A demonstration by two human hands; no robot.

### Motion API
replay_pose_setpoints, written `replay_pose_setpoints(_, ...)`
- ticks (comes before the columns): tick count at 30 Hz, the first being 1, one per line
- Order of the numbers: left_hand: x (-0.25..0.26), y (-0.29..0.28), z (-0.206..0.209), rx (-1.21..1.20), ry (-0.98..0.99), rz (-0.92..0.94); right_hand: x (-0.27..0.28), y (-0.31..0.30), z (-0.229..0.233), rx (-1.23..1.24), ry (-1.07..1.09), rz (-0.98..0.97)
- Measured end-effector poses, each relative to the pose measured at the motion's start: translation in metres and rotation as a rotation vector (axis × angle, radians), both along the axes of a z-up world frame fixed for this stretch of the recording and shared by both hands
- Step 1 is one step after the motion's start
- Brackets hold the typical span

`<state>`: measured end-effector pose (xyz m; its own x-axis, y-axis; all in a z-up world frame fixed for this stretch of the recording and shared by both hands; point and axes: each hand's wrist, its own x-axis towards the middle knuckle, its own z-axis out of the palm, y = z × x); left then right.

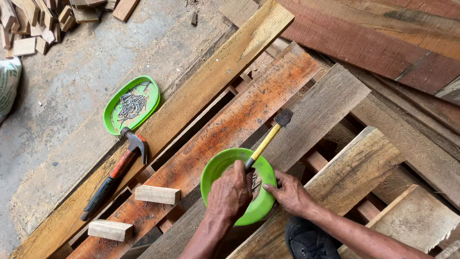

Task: The person repeatedly picks up nails from a green bowl and hammers them into wooden planks arranged on a workbench. They occasionally reposition the planks and the bowl while continuing to drive nails into the wood.

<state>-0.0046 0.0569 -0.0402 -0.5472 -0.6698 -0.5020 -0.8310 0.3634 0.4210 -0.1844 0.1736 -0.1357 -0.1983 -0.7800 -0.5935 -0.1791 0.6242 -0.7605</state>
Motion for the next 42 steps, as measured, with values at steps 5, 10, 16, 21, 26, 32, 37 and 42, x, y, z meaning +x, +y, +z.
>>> replay_pose_setpoints(5, -0.013, 0.018, 0.061, -0.524, 0.711, 0.062, -0.006, -0.007, 0.027, 0.033, -0.189, 0.057)
replay_pose_setpoints(10, 0.006, -0.007, 0.012, -0.224, 0.313, 0.029, -0.023, -0.011, 0.036, -0.028, -0.044, 0.427)
replay_pose_setpoints(16, 0.008, -0.017, 0.048, -0.241, 0.362, 0.146, -0.013, 0.007, 0.024, -0.095, -0.038, 0.505)
replay_pose_setpoints(21, 0.011, -0.032, 0.0, -0.47, 0.682, -0.013, -0.008, -0.003, 0.024, -0.114, 0.068, 0.684)
replay_pose_setpoints(26, 0.031, -0.056, -0.013, -0.239, 0.088, -0.064, -0.008, 0.003, 0.033, -0.087, -0.031, 0.618)
replay_pose_setpoints(32, 0.026, -0.054, -0.016, -0.485, 0.608, -0.135, -0.042, 0.013, 0.042, 0.004, -0.12, 0.44)
replay_pose_setpoints(37, 0.036, -0.083, -0.004, -0.177, 0.087, -0.102, -0.078, 0.031, 0.076, 0.127, -0.116, 0.367)
replay_pose_setpoints(42, 0.019, -0.035, -0.004, -0.442, 0.794, 0.065, -0.098, 0.089, 0.071, 0.207, -0.215, 0.125)
